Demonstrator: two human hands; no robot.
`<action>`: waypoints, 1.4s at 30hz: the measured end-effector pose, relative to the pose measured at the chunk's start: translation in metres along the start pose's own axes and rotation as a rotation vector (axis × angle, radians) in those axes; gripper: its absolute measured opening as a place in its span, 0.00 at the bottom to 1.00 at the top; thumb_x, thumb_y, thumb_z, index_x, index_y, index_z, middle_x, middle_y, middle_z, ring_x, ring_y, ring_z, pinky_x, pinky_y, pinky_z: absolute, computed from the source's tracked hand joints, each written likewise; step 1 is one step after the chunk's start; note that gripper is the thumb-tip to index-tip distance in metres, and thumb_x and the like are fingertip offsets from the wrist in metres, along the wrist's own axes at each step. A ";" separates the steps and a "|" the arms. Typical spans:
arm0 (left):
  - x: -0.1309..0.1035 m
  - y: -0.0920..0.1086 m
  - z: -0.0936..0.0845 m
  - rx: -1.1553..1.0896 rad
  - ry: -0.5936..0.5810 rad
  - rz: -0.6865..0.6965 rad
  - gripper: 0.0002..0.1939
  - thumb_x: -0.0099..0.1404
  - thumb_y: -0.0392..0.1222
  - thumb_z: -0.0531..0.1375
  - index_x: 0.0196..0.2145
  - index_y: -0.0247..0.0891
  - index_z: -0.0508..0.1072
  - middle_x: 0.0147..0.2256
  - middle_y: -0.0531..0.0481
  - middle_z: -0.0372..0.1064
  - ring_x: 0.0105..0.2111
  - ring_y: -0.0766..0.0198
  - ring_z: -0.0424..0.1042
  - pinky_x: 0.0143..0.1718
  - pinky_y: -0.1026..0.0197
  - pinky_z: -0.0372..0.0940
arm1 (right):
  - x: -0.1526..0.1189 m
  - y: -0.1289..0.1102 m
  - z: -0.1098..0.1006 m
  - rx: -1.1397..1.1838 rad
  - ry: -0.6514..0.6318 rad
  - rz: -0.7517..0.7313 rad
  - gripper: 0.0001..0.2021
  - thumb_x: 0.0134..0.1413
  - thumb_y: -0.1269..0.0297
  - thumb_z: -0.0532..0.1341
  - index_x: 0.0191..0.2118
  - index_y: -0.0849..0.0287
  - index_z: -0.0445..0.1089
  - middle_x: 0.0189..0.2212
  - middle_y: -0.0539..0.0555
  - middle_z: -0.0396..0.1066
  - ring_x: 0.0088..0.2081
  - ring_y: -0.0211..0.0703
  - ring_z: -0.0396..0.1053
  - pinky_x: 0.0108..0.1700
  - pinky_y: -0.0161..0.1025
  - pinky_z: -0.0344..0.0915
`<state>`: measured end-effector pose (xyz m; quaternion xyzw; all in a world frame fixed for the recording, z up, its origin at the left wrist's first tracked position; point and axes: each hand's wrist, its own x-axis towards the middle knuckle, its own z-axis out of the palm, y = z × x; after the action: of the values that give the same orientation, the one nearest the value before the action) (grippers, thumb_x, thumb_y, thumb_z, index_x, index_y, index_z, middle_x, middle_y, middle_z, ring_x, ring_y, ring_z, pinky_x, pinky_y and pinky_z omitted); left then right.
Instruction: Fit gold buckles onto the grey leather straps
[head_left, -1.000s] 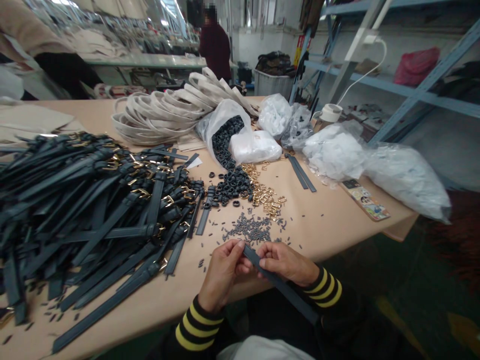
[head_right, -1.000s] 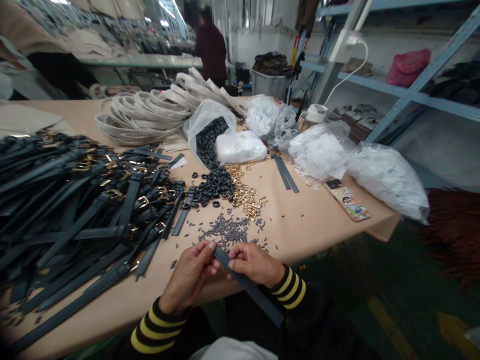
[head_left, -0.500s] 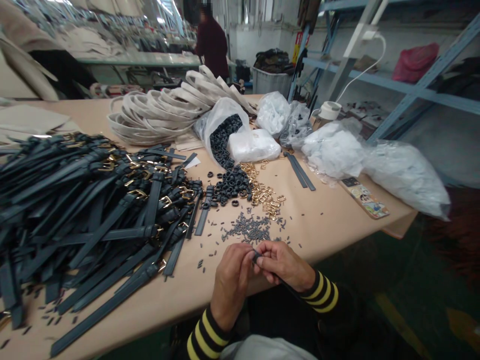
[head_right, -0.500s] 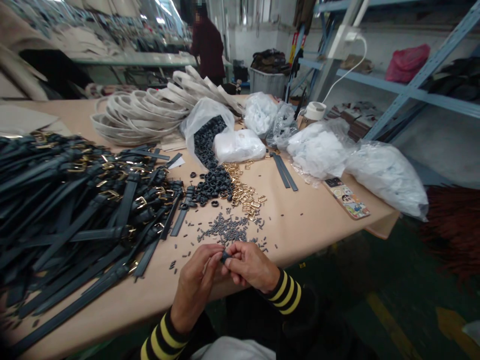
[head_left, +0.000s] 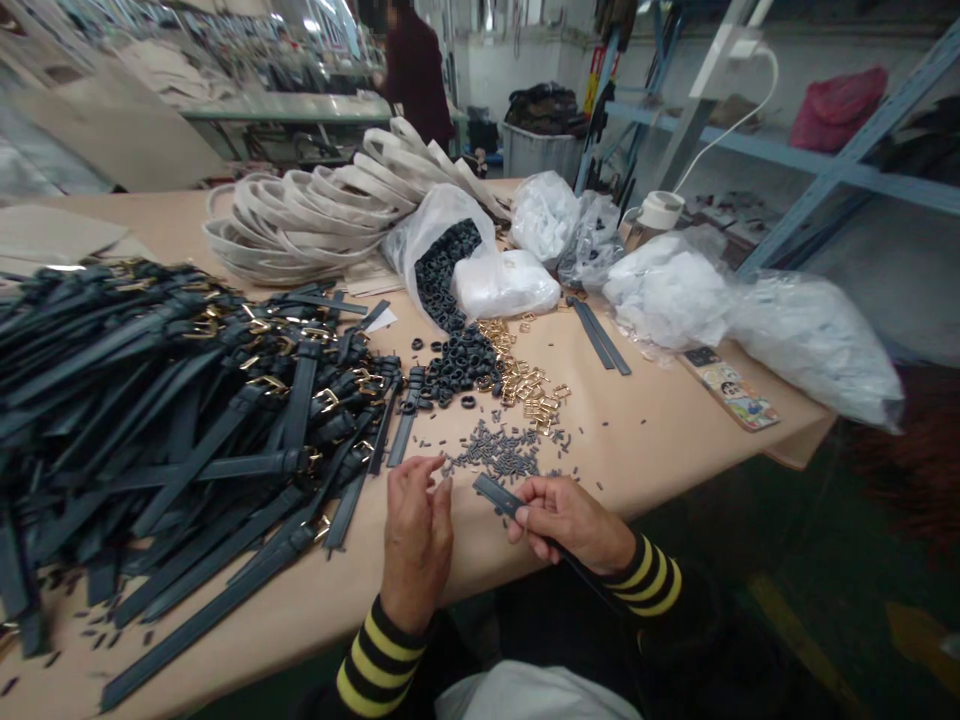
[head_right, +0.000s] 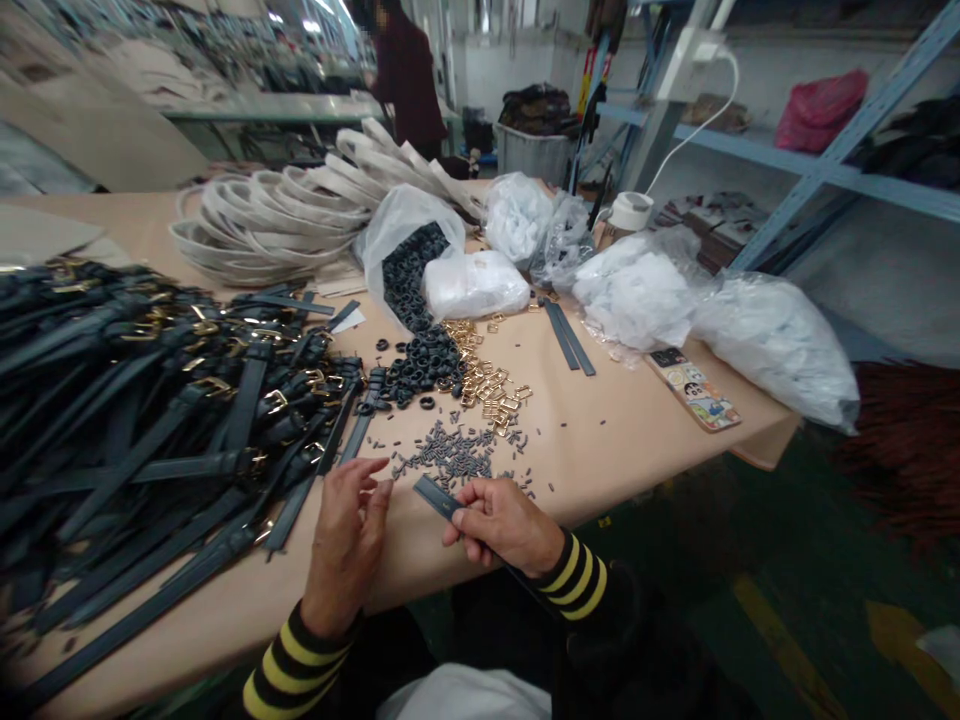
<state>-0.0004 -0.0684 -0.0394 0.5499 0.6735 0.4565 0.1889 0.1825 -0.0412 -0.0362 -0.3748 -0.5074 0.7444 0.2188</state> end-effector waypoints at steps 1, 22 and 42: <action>0.000 0.001 -0.001 -0.039 -0.066 -0.056 0.13 0.60 0.45 0.52 0.40 0.36 0.68 0.34 0.45 0.65 0.35 0.59 0.66 0.34 0.59 0.62 | 0.001 0.000 0.000 -0.010 -0.001 0.000 0.10 0.51 0.60 0.57 0.31 0.63 0.60 0.22 0.49 0.68 0.15 0.26 0.57 0.16 0.25 0.55; -0.017 0.012 0.008 -0.687 -0.342 -0.535 0.13 0.55 0.43 0.59 0.36 0.35 0.62 0.17 0.59 0.63 0.16 0.75 0.59 0.17 0.73 0.54 | -0.010 0.002 0.015 -1.190 0.433 -0.488 0.21 0.50 0.78 0.51 0.51 0.63 0.59 0.42 0.59 0.65 0.43 0.48 0.60 0.45 0.46 0.62; -0.009 0.008 0.014 -0.504 -0.531 -0.507 0.15 0.58 0.51 0.54 0.25 0.36 0.61 0.12 0.61 0.56 0.11 0.76 0.54 0.13 0.72 0.48 | -0.009 -0.008 0.012 -0.551 -0.028 -0.165 0.12 0.59 0.64 0.49 0.28 0.62 0.63 0.18 0.47 0.62 0.20 0.32 0.60 0.26 0.31 0.59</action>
<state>0.0182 -0.0712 -0.0423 0.4023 0.5828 0.3888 0.5894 0.1784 -0.0516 -0.0239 -0.3672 -0.7224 0.5632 0.1615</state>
